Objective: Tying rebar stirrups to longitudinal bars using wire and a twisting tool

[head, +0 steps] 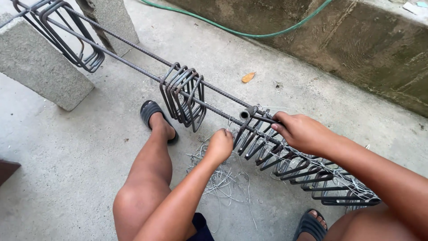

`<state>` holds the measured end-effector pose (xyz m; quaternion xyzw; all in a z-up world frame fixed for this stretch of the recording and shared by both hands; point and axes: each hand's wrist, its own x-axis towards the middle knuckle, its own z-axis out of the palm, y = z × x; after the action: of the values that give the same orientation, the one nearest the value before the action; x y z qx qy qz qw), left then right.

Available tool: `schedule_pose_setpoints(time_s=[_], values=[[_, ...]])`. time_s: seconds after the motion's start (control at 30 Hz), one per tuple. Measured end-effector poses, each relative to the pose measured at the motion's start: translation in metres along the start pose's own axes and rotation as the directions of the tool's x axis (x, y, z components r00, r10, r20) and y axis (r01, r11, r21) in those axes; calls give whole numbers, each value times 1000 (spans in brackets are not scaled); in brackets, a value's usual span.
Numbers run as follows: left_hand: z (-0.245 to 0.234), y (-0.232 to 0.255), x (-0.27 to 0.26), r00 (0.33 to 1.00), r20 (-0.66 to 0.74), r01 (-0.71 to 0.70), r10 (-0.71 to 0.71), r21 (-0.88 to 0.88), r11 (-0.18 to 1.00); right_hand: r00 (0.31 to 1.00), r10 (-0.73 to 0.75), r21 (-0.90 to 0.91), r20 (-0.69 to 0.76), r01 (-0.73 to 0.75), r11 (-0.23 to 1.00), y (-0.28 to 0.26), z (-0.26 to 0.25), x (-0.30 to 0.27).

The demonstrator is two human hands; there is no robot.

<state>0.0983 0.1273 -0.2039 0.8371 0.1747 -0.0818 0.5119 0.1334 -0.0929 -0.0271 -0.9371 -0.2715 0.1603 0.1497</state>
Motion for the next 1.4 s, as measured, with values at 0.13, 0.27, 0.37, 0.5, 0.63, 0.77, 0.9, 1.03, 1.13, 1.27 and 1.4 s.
schedule_pose_setpoints(time_s=[0.13, 0.27, 0.37, 0.5, 0.63, 0.77, 0.9, 1.03, 1.13, 1.27, 1.4], values=[[10, -7, 11, 1000, -28, -11, 12, 24, 1000, 990, -113, -4, -86, 113, 994, -13, 9, 6], [3, 4, 1, 1000, -7, 15, -15, 31, 999, 988, -120, -120, -101, 107, 987, -13, 15, 10], [2, 6, 0, 1000, -10, 26, -26, 23, 999, 996, -91, -192, -16, 87, 978, 0, 22, 18], [3, 11, -6, 999, -29, 21, -20, 31, 999, 990, -94, -102, -105, 83, 991, -5, 20, 12], [3, 11, -6, 999, -36, -12, 14, 43, 999, 993, -101, -138, -60, 92, 986, -4, 29, 17], [5, 9, -6, 999, -33, 13, -13, 19, 1000, 996, -76, -139, -39, 70, 988, 3, 29, 17], [6, 7, -19, 996, -58, -67, 68, 19, 998, 996, -68, -123, -65, 59, 991, 0, 34, 17], [17, -9, -8, 996, -73, -58, 58, 4, 998, 996, -38, -130, -78, 27, 991, 2, 38, 16], [10, 3, -17, 995, -87, -61, 55, -67, 996, 992, -9, -71, -127, -1, 997, -4, 27, 14], [11, 5, -20, 995, -84, -54, 49, -57, 997, 989, 12, -81, -145, -24, 996, -8, 25, 11], [4, 8, -16, 996, -86, -42, 33, -105, 994, 986, -5, -51, -166, -3, 999, -10, 22, 12]])
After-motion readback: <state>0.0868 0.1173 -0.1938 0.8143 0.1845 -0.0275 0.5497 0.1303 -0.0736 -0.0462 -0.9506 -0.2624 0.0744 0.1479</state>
